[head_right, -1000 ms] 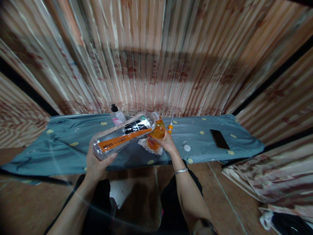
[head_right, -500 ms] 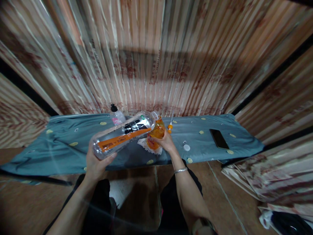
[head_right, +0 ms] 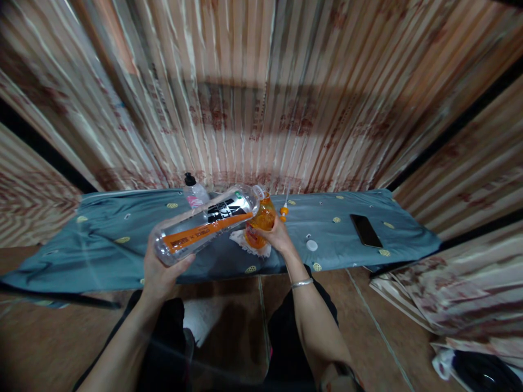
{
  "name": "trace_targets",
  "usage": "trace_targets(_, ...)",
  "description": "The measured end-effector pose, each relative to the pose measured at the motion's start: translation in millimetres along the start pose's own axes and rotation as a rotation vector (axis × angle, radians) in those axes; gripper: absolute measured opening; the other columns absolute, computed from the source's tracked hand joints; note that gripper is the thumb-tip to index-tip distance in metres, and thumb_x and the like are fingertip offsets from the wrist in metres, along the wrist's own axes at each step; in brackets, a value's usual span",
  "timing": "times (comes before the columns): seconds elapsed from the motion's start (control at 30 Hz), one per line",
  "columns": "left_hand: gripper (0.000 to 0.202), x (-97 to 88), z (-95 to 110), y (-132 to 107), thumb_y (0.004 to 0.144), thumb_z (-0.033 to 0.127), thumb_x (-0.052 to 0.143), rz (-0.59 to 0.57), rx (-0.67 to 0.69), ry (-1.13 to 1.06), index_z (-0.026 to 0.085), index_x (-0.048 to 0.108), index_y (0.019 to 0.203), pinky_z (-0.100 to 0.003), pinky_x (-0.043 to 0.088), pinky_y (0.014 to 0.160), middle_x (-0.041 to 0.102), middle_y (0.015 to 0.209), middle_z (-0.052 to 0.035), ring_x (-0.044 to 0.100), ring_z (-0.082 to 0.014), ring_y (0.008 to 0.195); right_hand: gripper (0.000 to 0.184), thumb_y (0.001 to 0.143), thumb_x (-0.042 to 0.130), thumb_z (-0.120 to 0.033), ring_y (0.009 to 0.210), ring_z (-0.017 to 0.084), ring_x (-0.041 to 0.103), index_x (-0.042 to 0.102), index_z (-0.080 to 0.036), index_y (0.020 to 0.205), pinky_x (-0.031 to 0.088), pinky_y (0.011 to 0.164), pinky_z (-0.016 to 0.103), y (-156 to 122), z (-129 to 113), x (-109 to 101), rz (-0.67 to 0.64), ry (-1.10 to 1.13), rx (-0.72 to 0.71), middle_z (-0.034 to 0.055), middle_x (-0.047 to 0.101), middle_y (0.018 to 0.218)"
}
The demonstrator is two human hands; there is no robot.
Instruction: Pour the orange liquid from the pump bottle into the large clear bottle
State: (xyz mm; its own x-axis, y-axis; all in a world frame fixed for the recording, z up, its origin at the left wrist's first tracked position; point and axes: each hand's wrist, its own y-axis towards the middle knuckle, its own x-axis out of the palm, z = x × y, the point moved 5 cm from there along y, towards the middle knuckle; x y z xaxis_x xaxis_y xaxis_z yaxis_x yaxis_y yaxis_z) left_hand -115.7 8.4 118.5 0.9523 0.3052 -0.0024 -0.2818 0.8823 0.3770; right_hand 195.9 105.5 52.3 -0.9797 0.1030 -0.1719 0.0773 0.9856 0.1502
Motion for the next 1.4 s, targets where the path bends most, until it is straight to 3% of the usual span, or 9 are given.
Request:
trace_targets(0.8,0.098,-0.2,0.9,-0.1,0.056,0.056,0.095,0.02,0.019,0.017,0.02,0.056,0.138,-0.05,0.055,0.111,0.066,0.132,-0.0131,0.068,-0.0342,0.123,0.076,0.056,0.097,-0.047,0.115,0.032,0.073,0.064,-0.024,0.12,0.057,0.107,0.052,-2.1,-3.1,0.9,0.017,0.021,0.026,0.0093,0.077,0.121)
trace_targets(1.13,0.1,-0.6,-4.9,0.2,0.056,0.052,0.096,-0.006,0.004,-0.012,0.02,0.052,0.141,-0.05,0.052,0.115,0.062,0.143,-0.0159,0.064,-0.0353,0.132,0.077,0.053,0.098,-0.046,0.11,0.031,0.075,0.061,-0.024,0.117,0.059,0.103,0.048,-3.4,-9.5,2.7,0.008,0.059,0.039,0.0079,0.079,0.117)
trace_targets(1.4,0.101,-2.6,-7.2,1.8,0.055,0.053,0.096,0.012,0.028,0.003,0.019,0.054,0.14,-0.048,0.054,0.111,0.065,0.137,-0.0139,0.068,-0.0332,0.124,0.078,0.05,0.098,-0.047,0.109,0.032,0.075,0.063,-0.023,0.115,0.059,0.101,0.049,-1.8,-9.1,3.1,0.015,0.063,0.033,0.0088,0.079,0.116)
